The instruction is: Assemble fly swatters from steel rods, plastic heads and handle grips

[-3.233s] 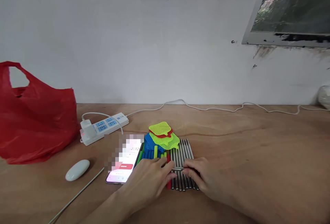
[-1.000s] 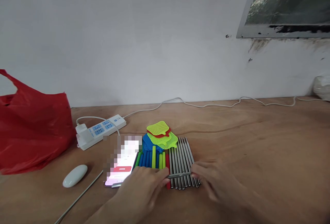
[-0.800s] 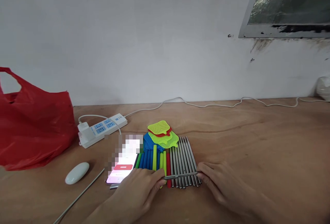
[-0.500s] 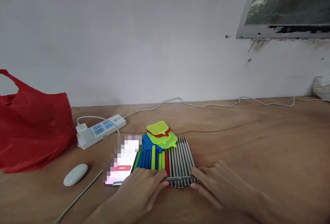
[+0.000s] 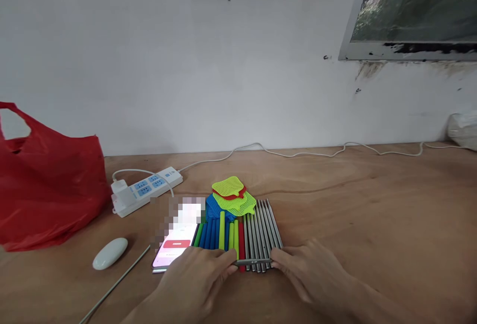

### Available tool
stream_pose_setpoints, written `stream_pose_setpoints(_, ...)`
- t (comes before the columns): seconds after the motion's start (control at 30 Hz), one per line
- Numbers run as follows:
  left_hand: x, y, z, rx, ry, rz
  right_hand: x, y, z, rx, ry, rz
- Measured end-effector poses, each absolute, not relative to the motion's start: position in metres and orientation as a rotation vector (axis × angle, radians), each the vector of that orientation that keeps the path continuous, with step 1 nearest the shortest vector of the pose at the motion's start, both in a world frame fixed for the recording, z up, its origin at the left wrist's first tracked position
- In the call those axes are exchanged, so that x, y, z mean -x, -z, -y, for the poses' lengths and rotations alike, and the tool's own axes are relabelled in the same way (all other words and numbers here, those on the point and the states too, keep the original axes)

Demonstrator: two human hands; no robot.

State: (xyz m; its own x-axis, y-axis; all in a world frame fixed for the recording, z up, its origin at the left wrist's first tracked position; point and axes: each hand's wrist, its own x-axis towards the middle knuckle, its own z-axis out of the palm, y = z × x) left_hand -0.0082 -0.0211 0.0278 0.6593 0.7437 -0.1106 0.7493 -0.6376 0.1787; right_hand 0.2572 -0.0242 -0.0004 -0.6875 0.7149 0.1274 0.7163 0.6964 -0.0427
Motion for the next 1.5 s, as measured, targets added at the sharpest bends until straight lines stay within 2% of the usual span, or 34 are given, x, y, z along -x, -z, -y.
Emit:
stream_pose_setpoints(0.13,0.005,-0.026,0.023,-2.707,0.044,-1.198,-0.247,-0.004,0.029,1.124,-0.043,2.740)
stream_pose_setpoints(0.27,-0.008,-0.028,0.025,-2.735,0.071,-1.174,-0.235,-0.005,0.029,1.086,0.094,2.776)
stream_pose_setpoints(0.5,0.004,-0.024,0.022,-2.659,0.022,-1.213,-0.254,0.009,0.024,1.107,0.091,2.728)
stream_pose_setpoints(0.67,0.021,-0.015,0.023,-2.627,-0.067,-1.202,-0.267,0.012,0.023,1.158,0.014,2.746)
stream_pose_setpoints(0.87,0.026,-0.009,0.022,-2.613,-0.170,-1.169,-0.271,-0.002,0.019,1.149,-0.243,2.737)
stream_pose_setpoints(1.0,0.031,-0.006,0.022,-2.604,-0.221,-1.193,-0.282,-0.008,0.020,1.246,-0.269,2.713)
stream_pose_setpoints(1.23,0.031,-0.006,0.021,-2.662,-0.242,-1.280,-0.311,0.006,0.016,1.330,0.042,2.683)
stream_pose_setpoints(1.4,0.017,-0.005,0.014,-2.682,-0.098,-1.302,-0.316,0.022,0.012,1.231,0.341,2.732)
stream_pose_setpoints(1.5,0.004,-0.011,0.016,-2.681,0.018,-1.312,-0.306,0.024,0.015,1.198,0.387,2.724)
